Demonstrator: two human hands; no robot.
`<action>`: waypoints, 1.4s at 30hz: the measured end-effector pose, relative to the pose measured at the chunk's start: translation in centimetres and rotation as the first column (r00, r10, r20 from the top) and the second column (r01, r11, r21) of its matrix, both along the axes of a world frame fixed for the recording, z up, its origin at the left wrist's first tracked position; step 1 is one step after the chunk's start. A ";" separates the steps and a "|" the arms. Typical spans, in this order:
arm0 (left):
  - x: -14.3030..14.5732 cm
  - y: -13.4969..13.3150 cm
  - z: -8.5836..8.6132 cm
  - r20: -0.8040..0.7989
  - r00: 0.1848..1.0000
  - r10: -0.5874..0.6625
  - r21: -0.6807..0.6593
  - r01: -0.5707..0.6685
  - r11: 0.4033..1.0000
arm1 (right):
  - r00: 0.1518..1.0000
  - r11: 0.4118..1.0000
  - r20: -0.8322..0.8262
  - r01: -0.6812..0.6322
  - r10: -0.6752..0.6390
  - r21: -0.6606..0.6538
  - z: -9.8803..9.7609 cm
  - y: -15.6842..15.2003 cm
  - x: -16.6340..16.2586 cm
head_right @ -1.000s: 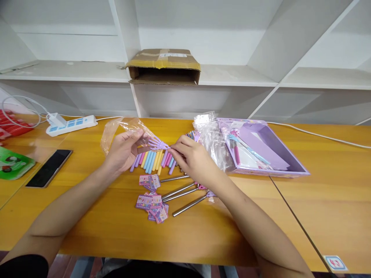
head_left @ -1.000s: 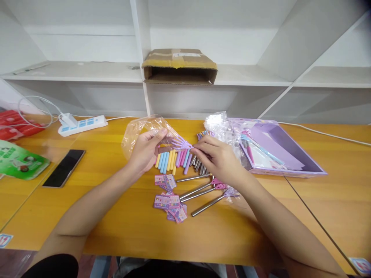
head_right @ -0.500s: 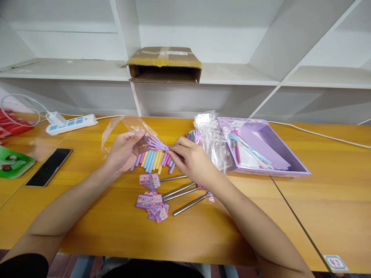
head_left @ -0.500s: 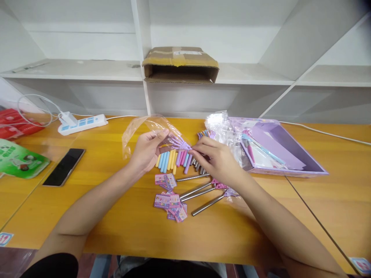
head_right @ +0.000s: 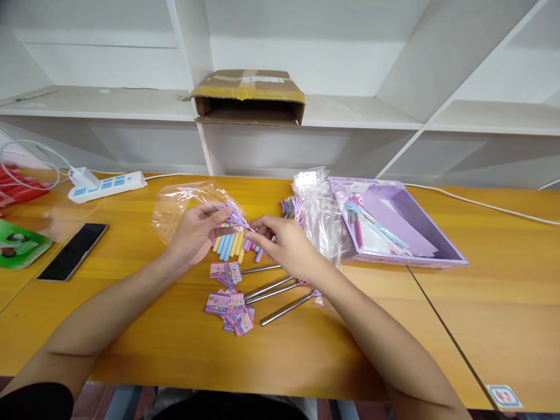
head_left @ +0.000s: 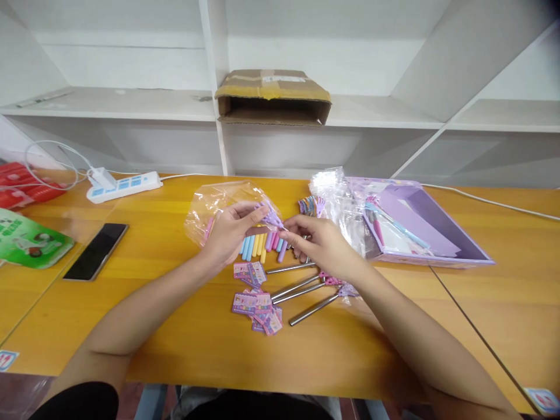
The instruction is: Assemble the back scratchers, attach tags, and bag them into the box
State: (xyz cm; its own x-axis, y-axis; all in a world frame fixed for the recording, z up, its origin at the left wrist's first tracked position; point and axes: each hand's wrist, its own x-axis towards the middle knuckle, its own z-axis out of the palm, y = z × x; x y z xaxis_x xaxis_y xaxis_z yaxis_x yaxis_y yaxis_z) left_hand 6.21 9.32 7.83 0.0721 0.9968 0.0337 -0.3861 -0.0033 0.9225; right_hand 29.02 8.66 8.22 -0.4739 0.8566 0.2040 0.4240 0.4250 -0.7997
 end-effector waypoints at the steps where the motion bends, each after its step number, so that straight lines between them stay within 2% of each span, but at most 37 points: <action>1: -0.4 0.3 0.2 0.018 0.999 0.044 0.025 -0.044 0.999 | 0.999 0.994 0.007 -0.034 0.035 -0.100 0.2 0.2 0.4; 2: -0.9 0.7 0.3 0.041 0.995 0.088 0.045 -0.090 0.995 | 0.997 0.982 0.010 -0.067 0.070 -0.177 0.4 0.4 0.9; 4: -1.7 1.3 0.8 0.077 0.986 0.145 0.056 -0.150 0.987 | 0.992 0.961 0.009 -0.120 0.127 -0.250 0.7 0.8 1.8; 7: -1.8 1.3 0.9 0.078 0.984 0.163 0.036 -0.166 0.985 | 0.990 0.963 -0.006 -0.139 0.142 -0.230 0.9 1.1 2.1; 11: 0.0 -0.1 -0.2 0.021 0.999 0.047 0.018 -0.047 0.999 | 0.994 0.976 -0.009 -0.110 0.111 -0.187 0.7 0.5 0.8; 14: 0.6 -0.5 -0.9 -0.027 0.999 -0.022 0.017 0.023 1.000 | 0.995 0.967 -0.016 -0.102 0.101 -0.234 0.7 0.2 0.2; 17: -0.3 0.4 -0.7 -0.002 0.998 0.065 0.040 -0.065 0.997 | 0.988 0.931 -0.094 -0.146 0.122 -0.334 0.8 0.5 0.9; 21: -1.6 1.6 0.1 0.040 0.988 0.148 0.041 -0.150 0.988 | 0.971 0.912 -0.189 -0.207 0.147 -0.355 1.2 1.4 2.5; 25: -1.1 1.0 0.0 0.040 0.996 0.082 0.000 -0.082 0.997 | 0.956 0.885 -0.243 -0.253 0.166 -0.391 1.0 1.7 2.6; 29: 0.4 -0.5 -0.8 0.002 0.999 -0.046 -0.005 0.046 0.999 | 0.958 0.899 -0.282 -0.160 0.043 -0.408 0.2 1.4 1.6; 32: 1.1 -1.5 -1.4 -0.066 0.988 -0.142 0.000 0.143 0.990 | 0.969 0.955 -0.247 -0.069 -0.004 -0.288 -0.3 1.0 0.7; 35: 1.2 -1.9 -1.6 -0.141 0.966 -0.216 0.004 0.218 0.976 | 0.986 0.999 -0.161 0.030 -0.032 -0.015 -0.7 0.7 0.2; 38: 0.8 -1.7 -1.4 -0.177 0.956 -0.234 0.019 0.241 0.970 | 0.995 0.968 -0.091 0.050 -0.028 0.248 -0.9 0.4 -0.1; 42: 0.1 -0.9 -0.4 -0.156 0.965 -0.212 0.041 0.221 0.974 | 0.999 0.876 -0.015 -0.031 0.044 0.481 -0.9 0.4 0.1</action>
